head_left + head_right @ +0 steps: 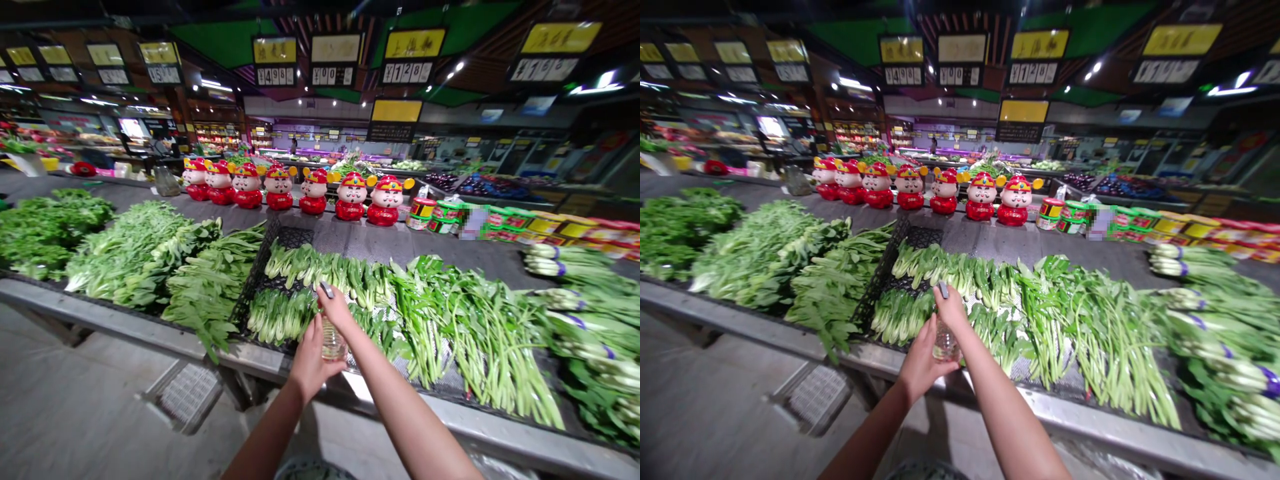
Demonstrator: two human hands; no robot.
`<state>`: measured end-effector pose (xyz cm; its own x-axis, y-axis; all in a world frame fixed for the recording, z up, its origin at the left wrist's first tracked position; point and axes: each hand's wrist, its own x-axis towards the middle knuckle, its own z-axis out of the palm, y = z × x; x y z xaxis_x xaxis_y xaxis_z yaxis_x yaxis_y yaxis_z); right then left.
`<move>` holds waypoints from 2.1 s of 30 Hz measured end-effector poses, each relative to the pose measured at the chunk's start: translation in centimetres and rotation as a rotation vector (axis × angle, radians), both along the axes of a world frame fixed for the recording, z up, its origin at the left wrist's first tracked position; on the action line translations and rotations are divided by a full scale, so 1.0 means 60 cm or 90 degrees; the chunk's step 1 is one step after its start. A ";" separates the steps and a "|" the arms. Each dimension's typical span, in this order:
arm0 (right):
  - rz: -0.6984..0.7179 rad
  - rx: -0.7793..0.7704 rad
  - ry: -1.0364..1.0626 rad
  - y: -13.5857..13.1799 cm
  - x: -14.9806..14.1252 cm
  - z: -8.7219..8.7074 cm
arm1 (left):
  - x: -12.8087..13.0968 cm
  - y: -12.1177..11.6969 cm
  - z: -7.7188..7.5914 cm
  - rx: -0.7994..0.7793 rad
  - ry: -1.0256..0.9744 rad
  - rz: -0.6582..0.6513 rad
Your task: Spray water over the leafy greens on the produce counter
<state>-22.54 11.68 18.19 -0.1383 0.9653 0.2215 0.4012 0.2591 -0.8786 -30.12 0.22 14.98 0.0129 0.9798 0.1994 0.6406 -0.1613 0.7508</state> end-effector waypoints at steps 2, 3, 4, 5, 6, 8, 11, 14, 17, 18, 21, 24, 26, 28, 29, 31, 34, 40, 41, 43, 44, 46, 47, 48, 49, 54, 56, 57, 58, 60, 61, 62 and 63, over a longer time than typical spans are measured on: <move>0.007 -0.004 -0.001 0.003 -0.004 -0.001 | -0.004 0.001 0.000 -0.005 0.003 0.004; 0.013 -0.006 0.000 0.003 -0.006 -0.001 | -0.007 0.002 0.001 -0.007 0.005 0.007; 0.019 -0.007 0.002 0.004 -0.009 0.000 | -0.010 0.003 0.001 -0.008 0.007 0.010; 0.023 -0.006 0.004 0.004 -0.011 0.002 | -0.013 0.004 0.001 -0.008 0.009 0.012; 0.025 -0.002 0.007 0.003 -0.015 0.004 | -0.016 0.005 0.000 -0.005 0.011 0.013; 0.021 0.007 0.013 0.002 -0.023 0.007 | -0.024 0.007 -0.003 0.007 0.014 0.017; 0.010 0.009 0.015 -0.001 -0.036 0.009 | -0.036 0.009 -0.009 0.029 0.009 0.022; 0.004 0.011 0.005 -0.003 -0.047 0.007 | -0.045 0.009 -0.013 0.040 -0.005 0.022; -0.003 0.013 -0.007 -0.003 -0.054 0.007 | -0.051 0.009 -0.013 0.037 -0.012 0.024; -0.004 0.011 -0.012 -0.002 -0.056 0.007 | -0.052 0.009 -0.013 0.036 -0.013 0.025; 0.008 0.008 -0.035 0.001 -0.060 0.012 | -0.054 0.009 -0.013 0.037 -0.019 0.032; 0.036 0.003 -0.044 0.006 -0.065 0.017 | -0.056 0.010 -0.015 0.048 -0.027 0.046; 0.051 0.000 -0.039 0.011 -0.071 0.018 | -0.059 0.012 -0.014 0.057 -0.033 0.052; 0.061 0.006 -0.032 0.016 -0.077 0.018 | -0.063 0.014 -0.012 0.064 -0.040 0.057; 0.062 0.010 -0.028 0.018 -0.081 0.018 | -0.065 0.015 -0.010 0.066 -0.043 0.059; 0.060 0.014 -0.020 0.021 -0.088 0.017 | -0.070 0.016 -0.006 0.069 -0.047 0.063; 0.056 0.014 -0.014 0.021 -0.097 0.015 | -0.077 0.017 -0.006 0.075 -0.048 0.064; 0.062 -0.005 -0.019 0.020 -0.109 0.010 | -0.086 0.014 -0.012 0.056 -0.036 0.078; 0.067 -0.004 -0.018 0.021 -0.112 0.009 | -0.088 0.013 -0.011 0.054 -0.033 0.081; 0.073 0.008 -0.012 0.024 -0.118 0.009 | -0.093 0.014 -0.007 0.053 -0.028 0.086; 0.072 0.017 -0.008 0.026 -0.121 0.010 | -0.096 0.015 -0.004 0.056 -0.025 0.088; 0.064 0.031 -0.001 0.031 -0.128 0.012 | -0.104 0.018 0.001 0.068 -0.017 0.085; 0.061 0.034 0.000 0.033 -0.131 0.013 | -0.109 0.019 0.003 0.076 -0.012 0.080; 0.057 0.035 0.000 0.035 -0.133 0.014 | -0.113 0.021 0.005 0.085 -0.008 0.072; 0.053 0.035 0.000 0.037 -0.136 0.015 | -0.117 0.022 0.006 0.095 -0.004 0.063; 0.049 0.037 0.007 0.040 -0.144 0.019 | -0.134 0.026 0.008 0.121 0.005 0.041; 0.049 0.038 0.012 0.037 -0.146 0.022 | -0.137 0.026 0.008 0.120 0.009 0.038; 0.048 0.038 0.013 0.036 -0.147 0.023 | -0.138 0.025 0.009 0.120 0.010 0.037; 0.049 0.037 0.012 0.035 -0.148 0.025 | -0.138 0.025 0.009 0.120 0.011 0.037; 0.052 0.031 0.005 0.032 -0.149 0.028 | -0.138 0.022 0.011 0.120 0.009 0.039; 0.054 0.028 0.000 0.030 -0.149 0.029 | -0.137 0.020 0.013 0.118 0.008 0.041; 0.057 0.025 -0.004 0.029 -0.149 0.030 | -0.136 0.018 0.014 0.115 0.008 0.044; 0.058 0.024 -0.008 0.028 -0.149 0.030 | -0.134 0.016 0.015 0.110 0.007 0.048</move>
